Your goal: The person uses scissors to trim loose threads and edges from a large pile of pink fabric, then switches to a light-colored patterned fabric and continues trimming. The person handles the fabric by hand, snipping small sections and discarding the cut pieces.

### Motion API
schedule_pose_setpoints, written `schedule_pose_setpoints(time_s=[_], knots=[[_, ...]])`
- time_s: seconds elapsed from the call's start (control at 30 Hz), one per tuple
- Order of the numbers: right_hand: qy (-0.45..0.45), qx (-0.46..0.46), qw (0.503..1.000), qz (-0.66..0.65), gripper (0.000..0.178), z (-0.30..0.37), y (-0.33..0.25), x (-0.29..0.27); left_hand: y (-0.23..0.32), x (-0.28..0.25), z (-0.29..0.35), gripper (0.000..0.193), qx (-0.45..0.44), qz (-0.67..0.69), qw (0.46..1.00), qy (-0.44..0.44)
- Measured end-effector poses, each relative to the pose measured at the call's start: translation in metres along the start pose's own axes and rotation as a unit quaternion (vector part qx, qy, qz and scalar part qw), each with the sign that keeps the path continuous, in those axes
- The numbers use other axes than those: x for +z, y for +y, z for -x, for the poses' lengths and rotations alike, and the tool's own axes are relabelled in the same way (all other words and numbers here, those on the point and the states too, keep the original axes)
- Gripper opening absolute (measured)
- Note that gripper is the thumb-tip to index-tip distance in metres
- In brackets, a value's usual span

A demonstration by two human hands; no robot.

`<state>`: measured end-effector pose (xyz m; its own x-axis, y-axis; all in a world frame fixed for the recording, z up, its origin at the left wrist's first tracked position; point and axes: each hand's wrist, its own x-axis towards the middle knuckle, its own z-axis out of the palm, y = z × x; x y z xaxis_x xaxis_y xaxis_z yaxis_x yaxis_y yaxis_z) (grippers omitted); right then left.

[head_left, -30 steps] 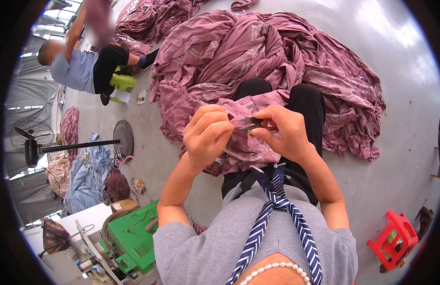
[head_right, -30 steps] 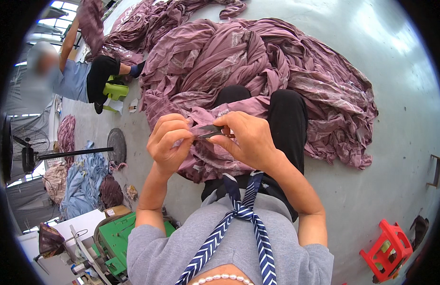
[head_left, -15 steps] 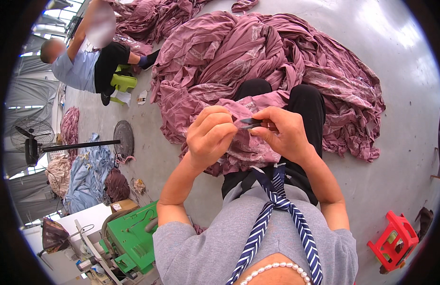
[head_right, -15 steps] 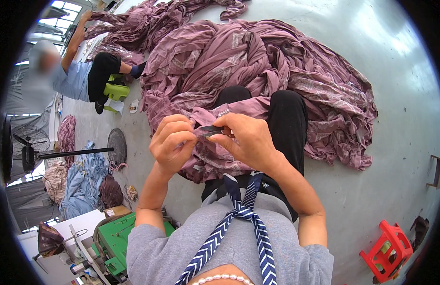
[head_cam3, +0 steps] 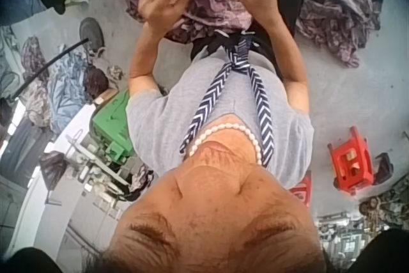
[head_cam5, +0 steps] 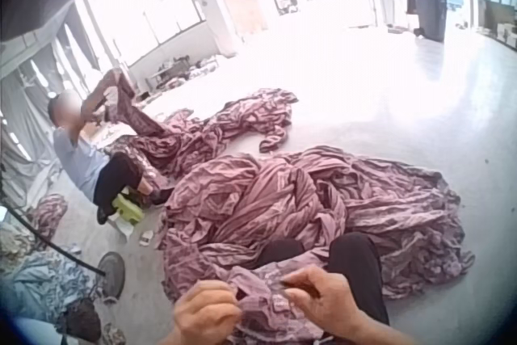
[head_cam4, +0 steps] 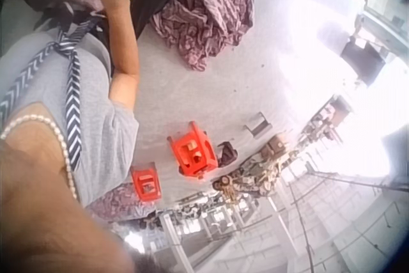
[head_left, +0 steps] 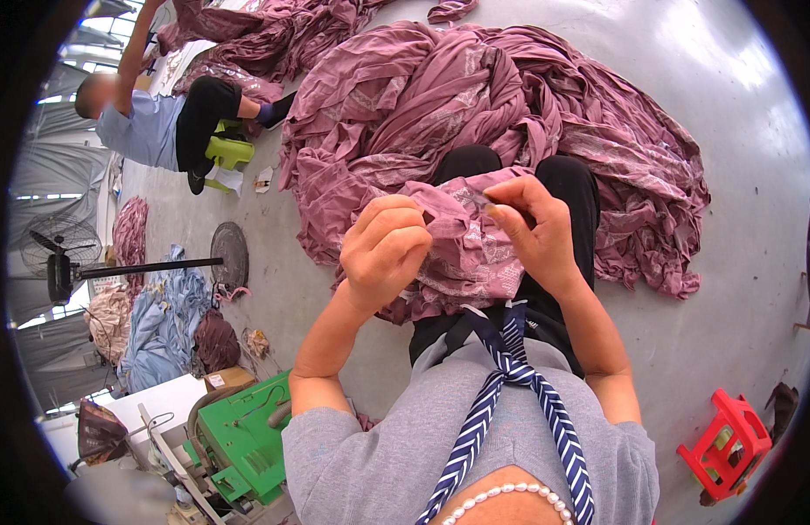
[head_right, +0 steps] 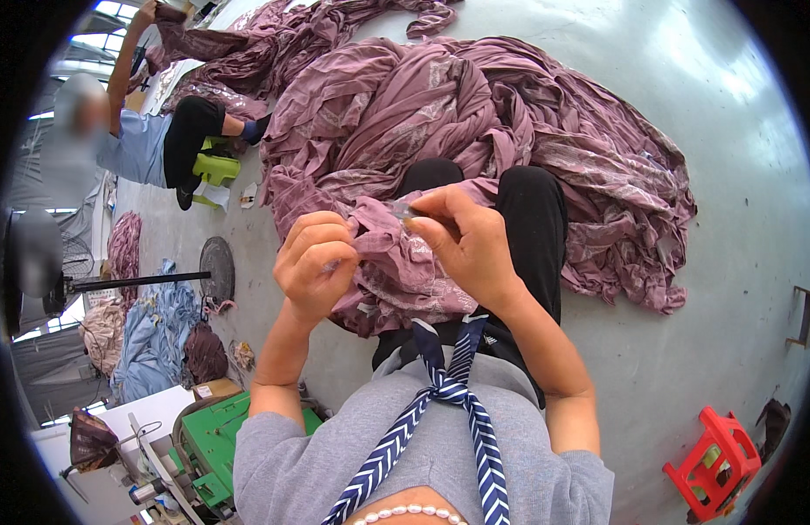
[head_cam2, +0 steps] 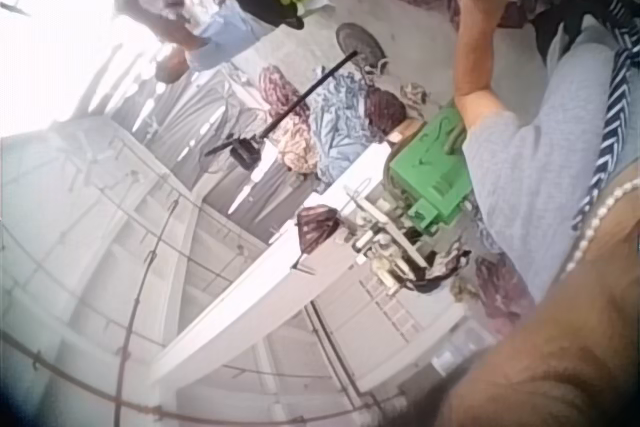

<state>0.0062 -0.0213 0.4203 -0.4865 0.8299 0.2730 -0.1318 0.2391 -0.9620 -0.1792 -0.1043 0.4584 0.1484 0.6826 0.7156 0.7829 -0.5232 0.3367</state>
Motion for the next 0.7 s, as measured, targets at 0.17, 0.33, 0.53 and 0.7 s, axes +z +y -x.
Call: schedule_pose_setpoints(time_s=[0.17,0.33,0.53,0.7], knots=[[0.103,0.032,0.993,-0.044,0.012,0.003,0.020,-0.024,-0.025,-0.031,0.012,0.018,-0.152,-0.104,0.975,0.126],[0.266,-0.035,0.956,-0.115,0.016,-0.006,0.040,-0.065,-0.028,-0.026,0.019,0.030,-0.162,-0.226,0.952,0.127],[0.301,-0.044,0.942,-0.141,0.017,-0.004,0.044,-0.079,-0.001,0.099,0.066,0.070,-0.069,-0.123,0.890,-0.433],[0.339,-0.035,0.931,-0.133,0.018,0.009,0.053,-0.101,-0.067,0.125,0.047,0.056,-0.133,-0.108,0.854,-0.491]])
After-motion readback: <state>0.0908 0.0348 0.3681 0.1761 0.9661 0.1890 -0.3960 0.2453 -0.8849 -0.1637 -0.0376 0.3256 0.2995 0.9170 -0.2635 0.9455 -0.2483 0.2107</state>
